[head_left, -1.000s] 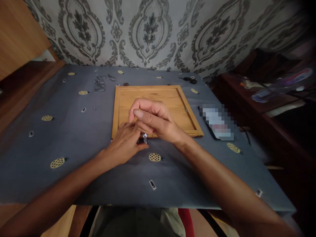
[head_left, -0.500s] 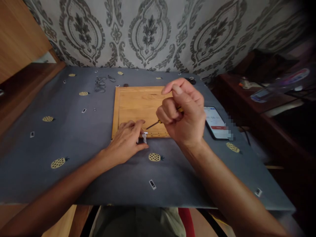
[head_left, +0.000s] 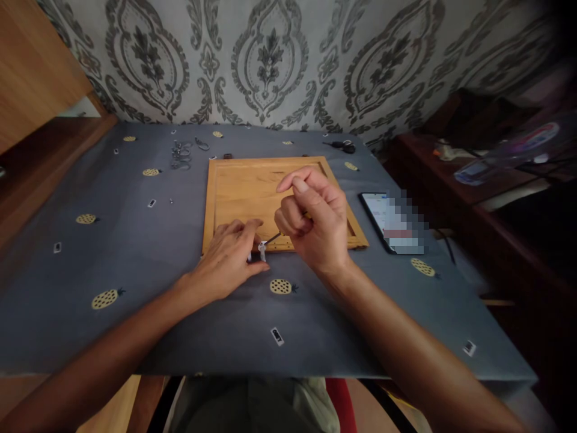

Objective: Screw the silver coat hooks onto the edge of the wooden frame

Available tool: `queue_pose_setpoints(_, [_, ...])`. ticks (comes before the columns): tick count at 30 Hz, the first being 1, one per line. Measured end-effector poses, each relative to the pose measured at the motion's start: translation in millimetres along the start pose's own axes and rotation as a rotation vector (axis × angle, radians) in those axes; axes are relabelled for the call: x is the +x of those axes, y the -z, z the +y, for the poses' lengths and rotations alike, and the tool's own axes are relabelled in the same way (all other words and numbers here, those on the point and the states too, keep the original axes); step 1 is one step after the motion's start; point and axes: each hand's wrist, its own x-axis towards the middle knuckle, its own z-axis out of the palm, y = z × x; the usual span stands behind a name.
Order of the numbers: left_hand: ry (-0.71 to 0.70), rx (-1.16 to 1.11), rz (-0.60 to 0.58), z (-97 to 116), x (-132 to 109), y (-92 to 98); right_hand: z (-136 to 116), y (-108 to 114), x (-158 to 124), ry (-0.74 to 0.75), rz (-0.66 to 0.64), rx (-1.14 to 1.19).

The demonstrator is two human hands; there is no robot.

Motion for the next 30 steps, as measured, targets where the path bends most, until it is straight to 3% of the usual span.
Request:
queue_pose_setpoints(12, [-0.002, -0.006, 0.011, 0, 0, -0.2, 8, -2, 4, -0.006, 0.002, -0.009])
queue_pose_setpoints(20, [-0.014, -0.001, 0.027, 0, -1, -1.3, 14, -16, 2, 0.068, 0.203, -0.108])
queue_pose_setpoints(27, [-0.031, 0.009, 0.028, -1, 0, -2.1, 13, -4, 6, -0.033, -0.037, -0.214])
queue_pose_setpoints(30, [-0.019, 0.024, 0.023, -1, 0, -2.4, 13, 1, 11, -0.006, -0.068, -0.227])
